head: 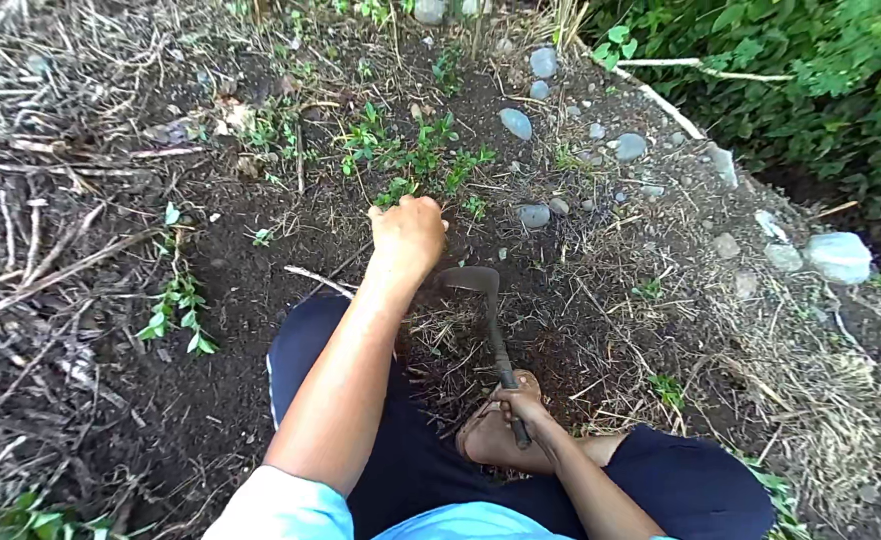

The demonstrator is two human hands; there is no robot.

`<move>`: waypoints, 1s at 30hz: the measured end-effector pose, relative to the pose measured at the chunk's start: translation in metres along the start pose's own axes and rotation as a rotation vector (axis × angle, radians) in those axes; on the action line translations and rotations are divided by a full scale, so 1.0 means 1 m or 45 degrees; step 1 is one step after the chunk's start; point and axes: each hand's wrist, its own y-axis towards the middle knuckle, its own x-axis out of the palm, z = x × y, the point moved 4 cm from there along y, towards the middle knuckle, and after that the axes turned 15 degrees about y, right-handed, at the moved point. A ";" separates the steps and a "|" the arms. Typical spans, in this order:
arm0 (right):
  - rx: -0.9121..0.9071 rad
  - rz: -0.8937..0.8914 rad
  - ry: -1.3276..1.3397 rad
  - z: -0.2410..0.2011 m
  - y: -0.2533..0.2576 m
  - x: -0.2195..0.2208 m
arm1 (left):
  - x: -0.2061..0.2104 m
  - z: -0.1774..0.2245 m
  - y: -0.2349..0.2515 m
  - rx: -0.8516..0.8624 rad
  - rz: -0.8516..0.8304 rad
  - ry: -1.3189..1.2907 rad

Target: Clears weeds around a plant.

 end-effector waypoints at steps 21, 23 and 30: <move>-0.277 0.206 0.589 -0.112 0.049 0.065 | 0.068 0.111 -0.040 0.720 -0.616 0.479; -0.375 0.176 0.810 -0.134 0.064 0.065 | 0.064 0.108 -0.044 0.725 -0.601 0.476; -0.324 -0.024 0.984 -0.174 0.095 0.127 | 0.066 0.099 -0.044 0.648 -0.625 0.513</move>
